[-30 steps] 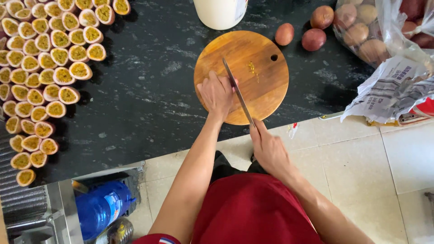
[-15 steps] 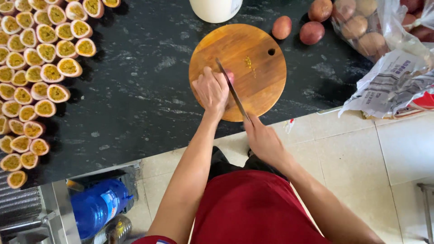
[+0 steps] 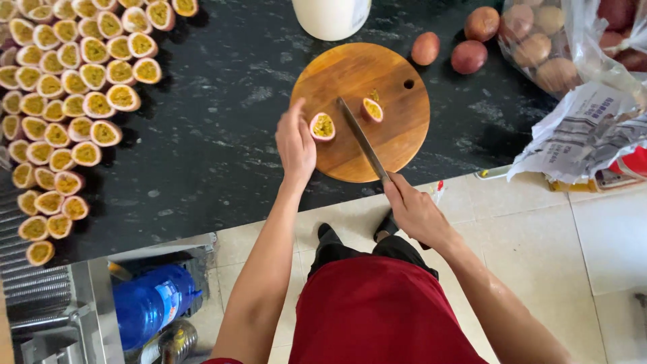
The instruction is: Sharpen a cleaver on a whetstone and then cut a large quantity of passion fruits in half on a cutting board.
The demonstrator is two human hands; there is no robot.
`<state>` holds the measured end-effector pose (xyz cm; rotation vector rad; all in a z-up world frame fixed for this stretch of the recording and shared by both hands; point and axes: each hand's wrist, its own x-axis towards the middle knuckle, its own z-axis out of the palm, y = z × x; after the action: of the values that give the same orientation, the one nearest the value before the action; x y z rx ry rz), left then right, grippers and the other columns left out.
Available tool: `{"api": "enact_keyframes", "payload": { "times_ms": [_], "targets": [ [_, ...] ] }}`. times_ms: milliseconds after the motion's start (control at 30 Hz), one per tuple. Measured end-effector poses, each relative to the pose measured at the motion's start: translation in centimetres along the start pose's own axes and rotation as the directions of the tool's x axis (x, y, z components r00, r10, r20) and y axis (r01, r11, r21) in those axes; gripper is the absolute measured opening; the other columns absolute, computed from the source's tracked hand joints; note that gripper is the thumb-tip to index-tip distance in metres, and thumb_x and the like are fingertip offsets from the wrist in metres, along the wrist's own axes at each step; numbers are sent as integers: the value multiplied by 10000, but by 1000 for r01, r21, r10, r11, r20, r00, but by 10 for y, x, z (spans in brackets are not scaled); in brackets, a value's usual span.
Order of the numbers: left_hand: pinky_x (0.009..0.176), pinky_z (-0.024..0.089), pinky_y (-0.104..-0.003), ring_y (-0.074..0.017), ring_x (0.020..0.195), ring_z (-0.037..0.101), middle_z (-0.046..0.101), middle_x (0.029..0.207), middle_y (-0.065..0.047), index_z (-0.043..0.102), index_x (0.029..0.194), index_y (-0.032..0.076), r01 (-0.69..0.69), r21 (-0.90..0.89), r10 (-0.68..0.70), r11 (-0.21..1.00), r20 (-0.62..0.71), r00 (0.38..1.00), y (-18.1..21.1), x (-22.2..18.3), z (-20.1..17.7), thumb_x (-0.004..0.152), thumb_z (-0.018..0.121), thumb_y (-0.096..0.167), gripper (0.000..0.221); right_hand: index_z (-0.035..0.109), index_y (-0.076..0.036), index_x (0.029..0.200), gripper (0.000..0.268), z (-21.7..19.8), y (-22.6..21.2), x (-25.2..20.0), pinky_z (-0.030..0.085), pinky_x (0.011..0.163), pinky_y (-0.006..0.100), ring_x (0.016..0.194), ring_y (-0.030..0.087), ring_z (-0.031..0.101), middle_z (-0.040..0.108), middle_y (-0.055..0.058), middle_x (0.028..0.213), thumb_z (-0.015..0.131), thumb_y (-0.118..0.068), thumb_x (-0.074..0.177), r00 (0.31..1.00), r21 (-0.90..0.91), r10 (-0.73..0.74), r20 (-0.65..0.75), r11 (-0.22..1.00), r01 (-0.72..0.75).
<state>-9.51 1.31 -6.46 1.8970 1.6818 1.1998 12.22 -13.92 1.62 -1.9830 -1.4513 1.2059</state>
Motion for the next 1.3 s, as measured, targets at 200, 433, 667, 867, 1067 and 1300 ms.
{"api": "enact_keyframes", "payload": {
  "times_ms": [200, 433, 667, 867, 1067, 1300],
  "targets": [
    [996, 447, -435, -331, 1188, 590, 635, 1290, -211, 569, 1363, -5, -121, -21, 121, 992, 324, 938, 33, 2, -33, 857, 835, 326, 660, 553, -114, 1370, 428, -1, -4, -1, 512, 790, 559, 970, 491, 667, 723, 268, 937, 450, -364, 1039, 997, -22, -75, -27, 997, 74],
    [1012, 545, -368, -306, 1220, 667, 665, 1313, -186, 569, 1374, -11, -41, -171, 80, 984, 229, 970, 17, -6, -26, 806, 899, 214, 694, 557, -110, 1384, 440, -6, -38, -8, 520, 696, 536, 838, 473, 691, 699, 270, 807, 467, -371, 1041, 990, -106, -129, -57, 987, 122],
    [988, 578, -334, -221, 1171, 729, 737, 1248, -125, 610, 1334, 43, 96, -346, -41, 933, 162, 986, 21, -3, -19, 800, 892, 136, 611, 612, -169, 1382, 429, -8, -31, -10, 553, 678, 508, 760, 432, 711, 708, 237, 775, 537, -381, 1017, 965, -280, -206, -163, 948, 155],
    [953, 596, -322, -198, 1110, 706, 674, 1211, -99, 610, 1288, 43, 55, -447, -100, 893, -77, 992, -28, 8, -75, 801, 864, 80, 550, 586, -177, 1426, 459, 2, -15, 5, 545, 815, 525, 997, 455, 688, 717, 248, 1096, 519, -401, 1032, 968, -214, -192, -163, 964, 155],
    [914, 578, -428, -294, 1043, 711, 733, 1100, -85, 691, 1143, 126, 300, 49, -262, 953, -371, 891, -130, 36, -176, 786, 876, 197, 408, 592, -165, 1454, 457, 13, -19, 10, 532, 816, 536, 1012, 490, 663, 707, 271, 1079, 503, -411, 1079, 975, -280, -143, -169, 956, 92],
    [1016, 429, -515, -391, 1261, 458, 502, 1347, -162, 646, 1226, 116, 403, 530, -190, 746, -411, 892, -215, 80, -222, 705, 936, 314, 628, 581, -160, 1467, 504, 18, -43, 1, 513, 537, 428, 506, 253, 631, 653, 174, 680, 484, -444, 1062, 986, -234, 18, -166, 970, -57]
  ]
}}
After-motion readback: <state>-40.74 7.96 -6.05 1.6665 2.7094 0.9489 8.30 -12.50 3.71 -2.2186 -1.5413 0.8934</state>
